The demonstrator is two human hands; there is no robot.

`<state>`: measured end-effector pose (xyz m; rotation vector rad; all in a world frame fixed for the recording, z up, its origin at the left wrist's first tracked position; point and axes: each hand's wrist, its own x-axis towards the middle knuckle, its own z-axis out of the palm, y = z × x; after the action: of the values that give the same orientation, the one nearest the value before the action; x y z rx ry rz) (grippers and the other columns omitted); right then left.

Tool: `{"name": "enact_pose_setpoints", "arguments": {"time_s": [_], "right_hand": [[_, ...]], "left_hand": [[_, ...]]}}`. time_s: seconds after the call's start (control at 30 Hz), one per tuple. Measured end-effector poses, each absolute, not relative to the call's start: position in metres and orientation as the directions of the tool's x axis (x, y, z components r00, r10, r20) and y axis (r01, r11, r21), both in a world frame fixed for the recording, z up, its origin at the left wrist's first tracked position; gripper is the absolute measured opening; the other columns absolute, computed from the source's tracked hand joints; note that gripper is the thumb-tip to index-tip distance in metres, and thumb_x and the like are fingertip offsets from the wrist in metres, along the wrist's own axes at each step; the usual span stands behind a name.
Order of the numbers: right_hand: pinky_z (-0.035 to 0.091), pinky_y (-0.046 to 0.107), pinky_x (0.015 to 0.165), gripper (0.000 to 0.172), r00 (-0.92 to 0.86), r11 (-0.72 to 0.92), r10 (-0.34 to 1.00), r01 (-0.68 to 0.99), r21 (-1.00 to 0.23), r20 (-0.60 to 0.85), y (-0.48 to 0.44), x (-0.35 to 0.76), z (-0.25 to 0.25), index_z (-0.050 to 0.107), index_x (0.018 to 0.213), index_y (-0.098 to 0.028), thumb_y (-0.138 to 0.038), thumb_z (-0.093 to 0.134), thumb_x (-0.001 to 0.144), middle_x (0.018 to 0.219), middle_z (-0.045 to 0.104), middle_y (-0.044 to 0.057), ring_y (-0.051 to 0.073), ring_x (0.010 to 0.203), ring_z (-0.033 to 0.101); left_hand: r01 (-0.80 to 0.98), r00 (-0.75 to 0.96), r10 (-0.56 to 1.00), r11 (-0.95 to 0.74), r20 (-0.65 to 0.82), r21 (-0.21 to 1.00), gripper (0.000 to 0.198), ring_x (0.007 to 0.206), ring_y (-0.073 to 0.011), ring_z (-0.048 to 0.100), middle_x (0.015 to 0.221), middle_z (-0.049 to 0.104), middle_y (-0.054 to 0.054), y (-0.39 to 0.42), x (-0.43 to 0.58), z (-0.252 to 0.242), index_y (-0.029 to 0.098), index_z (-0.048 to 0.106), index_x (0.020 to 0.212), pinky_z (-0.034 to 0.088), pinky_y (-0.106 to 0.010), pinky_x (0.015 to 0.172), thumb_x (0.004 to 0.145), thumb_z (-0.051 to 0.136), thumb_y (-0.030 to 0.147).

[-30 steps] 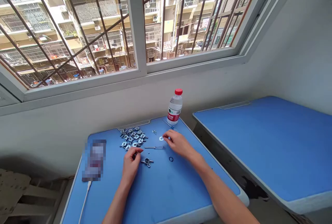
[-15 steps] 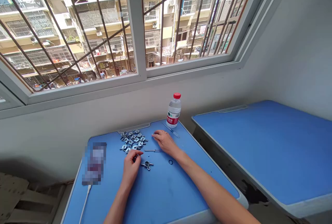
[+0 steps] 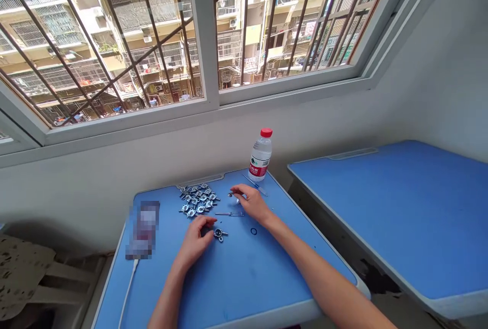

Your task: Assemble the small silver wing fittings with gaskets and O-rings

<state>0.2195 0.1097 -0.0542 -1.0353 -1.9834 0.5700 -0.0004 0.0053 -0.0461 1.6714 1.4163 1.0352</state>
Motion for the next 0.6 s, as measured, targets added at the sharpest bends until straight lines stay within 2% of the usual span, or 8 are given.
{"name": "enact_pose_setpoints", "arguments": {"time_s": [0.1, 0.2, 0.33, 0.6], "right_hand": [[0.055, 0.029, 0.075, 0.019, -0.458, 0.584, 0.79, 0.362, -0.727, 0.406, 0.089, 0.215, -0.044, 0.068, 0.097, -0.018, -0.014, 0.051, 0.089, 0.09, 0.072, 0.005, 0.017, 0.082, 0.067], [0.054, 0.026, 0.073, 0.015, -0.571, 0.61, 0.728, 0.29, -0.737, 0.379, 0.067, 0.205, -0.039, 0.07, 0.089, -0.02, -0.014, 0.057, 0.087, 0.086, 0.073, 0.003, 0.016, 0.08, 0.067], [0.05, 0.029, 0.079, 0.019, -0.72, 0.736, 0.563, 0.212, -0.643, 0.405, 0.056, 0.195, -0.044, 0.069, 0.09, -0.02, -0.008, 0.054, 0.09, 0.087, 0.072, 0.004, 0.017, 0.085, 0.063], [0.047, 0.032, 0.08, 0.031, -0.75, 0.822, 0.483, 0.211, -0.529, 0.452, 0.056, 0.191, -0.053, 0.069, 0.085, -0.02, 0.001, 0.047, 0.087, 0.092, 0.069, 0.005, 0.019, 0.087, 0.059]], "left_hand": [[0.489, 0.161, 0.983, -0.157, 0.087, 0.858, 0.041, 0.1, -0.0268, 0.06, 0.101, 0.069, -0.007, 0.0, 0.0, -0.044, 0.022, 0.07, 0.107, 0.042, -0.039, 0.094, 0.067, 0.065, 0.018], [0.532, 0.189, 0.979, -0.17, 0.079, 0.829, 0.045, 0.099, -0.027, 0.059, 0.101, 0.07, -0.006, -0.003, 0.001, -0.044, 0.023, 0.067, 0.114, 0.04, -0.04, 0.095, 0.069, 0.067, 0.02], [0.548, 0.198, 0.975, -0.192, 0.097, 0.814, 0.044, 0.101, -0.0275, 0.059, 0.108, 0.07, -0.006, -0.002, 0.002, -0.047, 0.024, 0.066, 0.117, 0.04, -0.039, 0.093, 0.073, 0.066, 0.021], [0.546, 0.169, 0.982, -0.167, 0.087, 0.821, 0.042, 0.096, -0.0281, 0.06, 0.103, 0.072, -0.005, -0.001, 0.005, -0.044, 0.026, 0.068, 0.114, 0.041, -0.038, 0.09, 0.073, 0.064, 0.018]]}}
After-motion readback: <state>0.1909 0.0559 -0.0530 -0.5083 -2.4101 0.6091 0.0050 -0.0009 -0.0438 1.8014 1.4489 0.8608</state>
